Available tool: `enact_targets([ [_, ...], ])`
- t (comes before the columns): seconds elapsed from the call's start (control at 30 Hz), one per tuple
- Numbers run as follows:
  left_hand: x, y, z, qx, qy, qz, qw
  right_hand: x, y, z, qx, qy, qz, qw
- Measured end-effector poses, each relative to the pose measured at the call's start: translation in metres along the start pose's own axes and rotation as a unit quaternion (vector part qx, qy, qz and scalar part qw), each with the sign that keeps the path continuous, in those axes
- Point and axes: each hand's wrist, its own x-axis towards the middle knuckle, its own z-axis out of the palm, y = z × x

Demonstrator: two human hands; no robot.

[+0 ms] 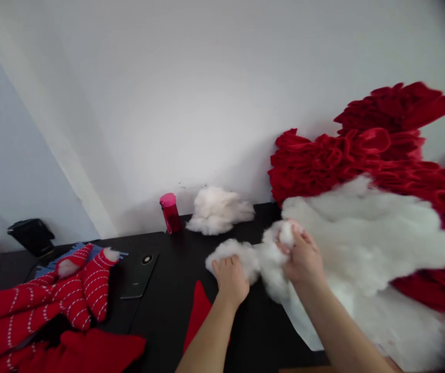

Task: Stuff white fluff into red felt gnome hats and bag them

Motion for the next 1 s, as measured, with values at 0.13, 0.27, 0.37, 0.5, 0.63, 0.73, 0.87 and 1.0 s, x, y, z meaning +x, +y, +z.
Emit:
enact_targets([
  [0.13, -0.026, 0.033, -0.027, -0.036, -0.001, 0.037, 0.999, -0.011, -0.035, -0.004, -0.030, -0.028, 0.012, 0.999],
  [0.27, -0.062, 0.061, -0.036, -0.277, -0.052, 0.036, 0.959, -0.044, -0.007, -0.009, -0.055, -0.030, 0.069, 0.996],
  [0.37, -0.080, 0.059, -0.029, -0.332, 0.009, -0.073, 0.940, -0.077, 0.020, -0.010, -0.057, -0.033, 0.101, 0.993],
  [0.5, -0.097, 0.041, -0.027, -0.315, 0.047, -0.096, 0.943, -0.108, 0.032, -0.010, -0.070, -0.085, 0.155, 0.982],
  [0.63, -0.122, 0.033, -0.028, -0.305, 0.027, -0.097, 0.947, -0.113, 0.038, -0.011, -0.089, -0.039, 0.123, 0.988],
  [0.73, -0.140, 0.029, -0.026, -0.294, 0.026, -0.097, 0.950, -0.111, 0.041, -0.011, -0.106, 0.012, 0.083, 0.991],
  [0.87, -0.149, 0.027, -0.024, -0.319, 0.040, -0.100, 0.942, -0.120, 0.038, -0.010, -0.094, 0.050, 0.085, 0.991],
  [1.0, -0.147, 0.032, -0.022, -0.312, 0.050, -0.068, 0.946, -0.139, 0.037, -0.003, -0.054, 0.052, 0.124, 0.989],
])
